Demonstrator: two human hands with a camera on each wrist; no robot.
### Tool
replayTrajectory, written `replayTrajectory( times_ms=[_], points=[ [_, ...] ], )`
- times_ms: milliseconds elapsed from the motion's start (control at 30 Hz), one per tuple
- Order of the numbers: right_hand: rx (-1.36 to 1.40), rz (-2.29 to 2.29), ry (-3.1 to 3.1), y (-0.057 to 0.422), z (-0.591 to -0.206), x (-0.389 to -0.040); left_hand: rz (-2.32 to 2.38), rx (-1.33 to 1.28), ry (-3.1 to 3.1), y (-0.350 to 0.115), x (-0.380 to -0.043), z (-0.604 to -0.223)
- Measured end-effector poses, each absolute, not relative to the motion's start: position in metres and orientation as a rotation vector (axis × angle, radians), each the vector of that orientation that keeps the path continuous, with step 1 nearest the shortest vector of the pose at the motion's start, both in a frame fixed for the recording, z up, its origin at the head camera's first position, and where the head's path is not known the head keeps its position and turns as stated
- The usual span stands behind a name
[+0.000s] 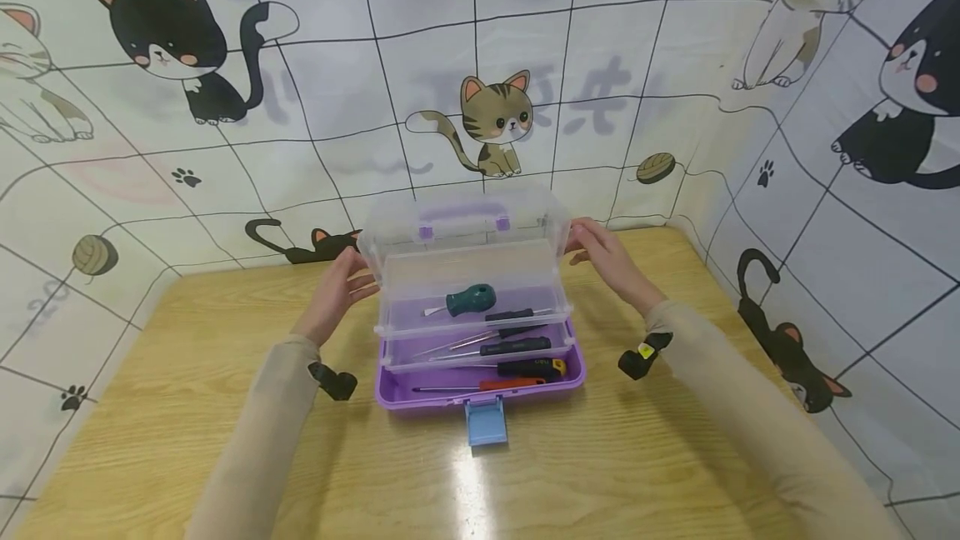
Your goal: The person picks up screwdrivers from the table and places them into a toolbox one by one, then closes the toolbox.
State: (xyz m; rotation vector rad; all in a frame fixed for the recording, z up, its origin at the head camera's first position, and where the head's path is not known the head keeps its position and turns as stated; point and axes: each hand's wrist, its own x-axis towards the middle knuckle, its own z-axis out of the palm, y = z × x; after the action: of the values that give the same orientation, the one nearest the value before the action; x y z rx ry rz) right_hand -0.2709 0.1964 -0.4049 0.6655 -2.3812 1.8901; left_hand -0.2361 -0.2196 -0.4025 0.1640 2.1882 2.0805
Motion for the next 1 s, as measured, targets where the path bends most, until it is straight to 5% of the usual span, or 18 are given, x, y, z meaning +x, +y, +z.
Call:
replayTrajectory(
  times_ms=[1000],
  points=[
    [0.853, 2.176, -2.665, 0.211, -0.383, -0.27, 1.918, 0.46, 2.027, -0.222, -0.22, -0.387]
  ],
)
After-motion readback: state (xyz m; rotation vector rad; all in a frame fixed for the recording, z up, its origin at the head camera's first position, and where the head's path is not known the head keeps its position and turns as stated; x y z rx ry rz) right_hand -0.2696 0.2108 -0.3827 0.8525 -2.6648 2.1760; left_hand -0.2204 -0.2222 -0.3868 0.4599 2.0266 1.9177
